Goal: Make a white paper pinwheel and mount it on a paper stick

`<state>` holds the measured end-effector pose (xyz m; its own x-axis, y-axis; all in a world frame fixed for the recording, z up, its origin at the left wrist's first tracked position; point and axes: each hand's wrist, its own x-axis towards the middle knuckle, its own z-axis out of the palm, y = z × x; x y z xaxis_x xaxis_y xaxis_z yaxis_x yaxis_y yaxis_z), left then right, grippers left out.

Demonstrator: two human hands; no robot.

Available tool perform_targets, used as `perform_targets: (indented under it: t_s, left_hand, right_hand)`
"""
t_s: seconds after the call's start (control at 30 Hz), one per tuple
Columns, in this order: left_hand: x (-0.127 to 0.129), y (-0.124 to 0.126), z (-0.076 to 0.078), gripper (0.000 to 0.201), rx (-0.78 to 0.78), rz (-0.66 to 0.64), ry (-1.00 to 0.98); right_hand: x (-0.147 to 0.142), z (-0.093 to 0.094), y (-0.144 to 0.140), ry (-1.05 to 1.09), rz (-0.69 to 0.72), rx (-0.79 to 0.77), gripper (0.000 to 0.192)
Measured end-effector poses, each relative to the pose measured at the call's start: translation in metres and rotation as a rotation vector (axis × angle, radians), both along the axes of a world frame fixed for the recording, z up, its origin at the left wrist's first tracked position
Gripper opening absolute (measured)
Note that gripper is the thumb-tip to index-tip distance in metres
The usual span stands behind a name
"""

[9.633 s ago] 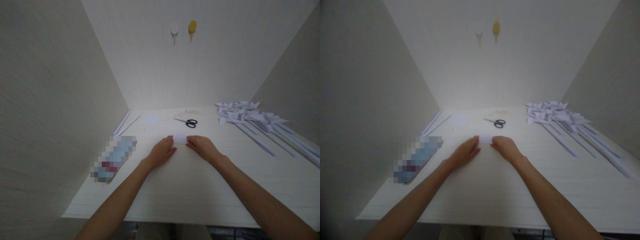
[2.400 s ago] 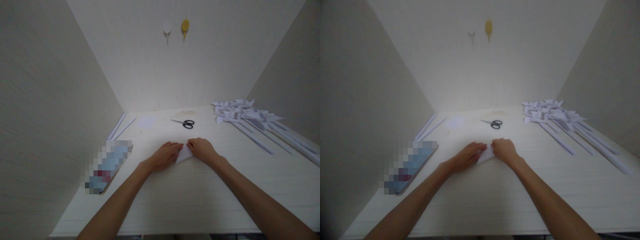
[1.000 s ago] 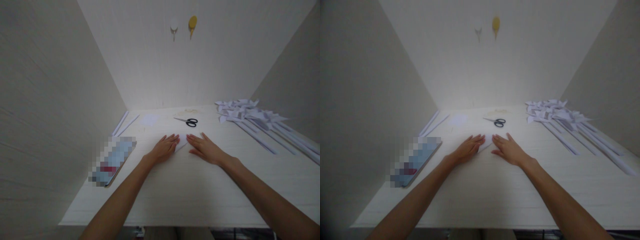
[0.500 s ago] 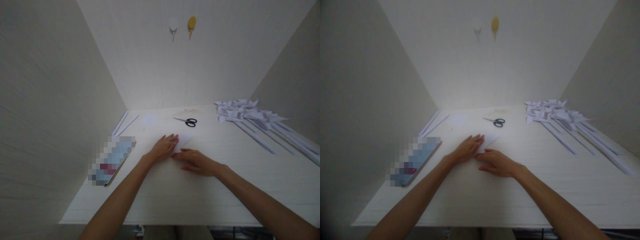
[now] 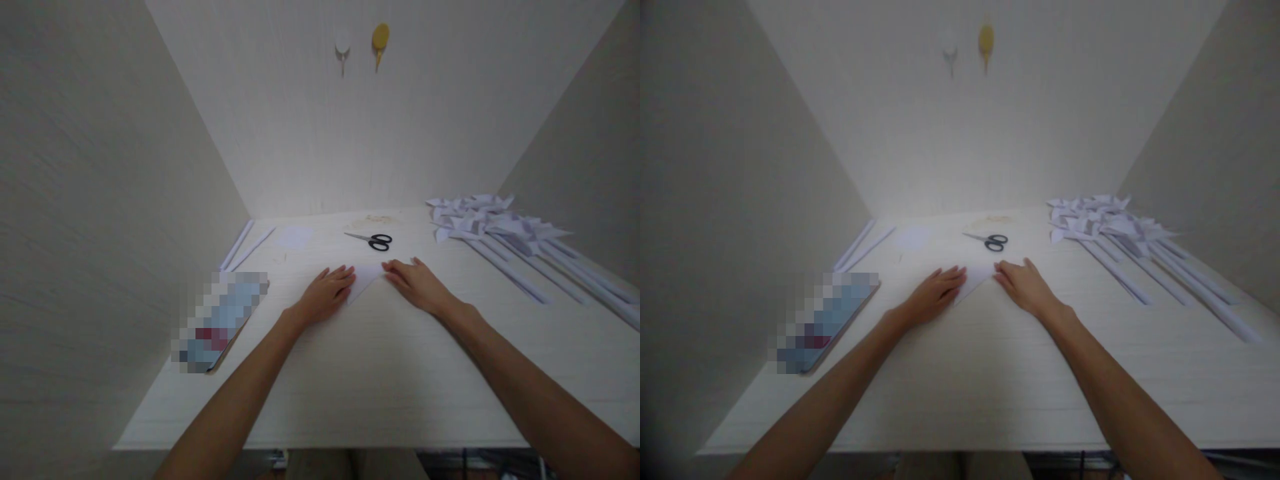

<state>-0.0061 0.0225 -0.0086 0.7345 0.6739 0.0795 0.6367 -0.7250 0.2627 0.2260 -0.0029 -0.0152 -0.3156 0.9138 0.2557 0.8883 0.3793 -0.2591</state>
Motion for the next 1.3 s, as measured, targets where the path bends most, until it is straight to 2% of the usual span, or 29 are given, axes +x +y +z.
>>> perform_targets:
  t_s: [0.1, 0.23, 0.37, 0.47, 0.57, 0.77, 0.87, 0.93, 1.07, 1.17, 1.3]
  left_hand:
    - [0.000, -0.001, -0.001, 0.043, 0.015, 0.003, -0.004]
    - [-0.001, -0.002, -0.001, 0.045, 0.028, -0.001, 0.004]
    - [-0.001, -0.001, -0.002, 0.042, 0.020, -0.002, 0.018]
    - [-0.001, 0.000, -0.003, 0.042, 0.013, 0.001, 0.019]
    - [0.000, 0.000, -0.003, 0.042, 0.008, 0.007, 0.015]
    - [0.000, -0.001, 0.000, 0.041, 0.000, 0.004, -0.009]
    - [0.001, -0.001, 0.000, 0.040, -0.002, 0.006, -0.023]
    - [0.000, -0.003, 0.000, 0.040, 0.006, 0.009, -0.035]
    - [0.000, -0.006, 0.001, 0.041, 0.038, -0.025, -0.049]
    - [0.000, -0.008, 0.002, 0.047, 0.050, -0.035, -0.033]
    - [0.001, -0.009, 0.002, 0.051, 0.054, -0.019, -0.025]
  right_hand:
    - [-0.007, 0.003, -0.006, -0.096, 0.035, 0.082, 0.025]
    - [-0.034, 0.009, -0.024, -0.144, 0.282, 0.099, 0.025]
    - [-0.060, 0.015, -0.043, -0.075, 0.494, 0.085, 0.024]
    - [-0.066, 0.016, -0.047, 0.031, 0.536, -0.002, 0.024]
    - [-0.053, 0.013, -0.036, 0.166, 0.490, -0.119, 0.026]
    - [-0.001, 0.003, 0.002, 0.257, 0.011, -0.053, 0.026]
    - [0.010, 0.000, 0.007, 0.229, -0.125, -0.016, 0.025]
    - [0.006, -0.003, 0.005, 0.173, -0.131, 0.025, 0.025]
    - [-0.012, -0.008, -0.001, 0.217, -0.025, 0.057, 0.029]
    - [-0.021, -0.008, -0.002, 0.326, 0.009, 0.004, 0.026]
    - [-0.029, -0.009, -0.003, 0.593, 0.036, -0.088, 0.026]
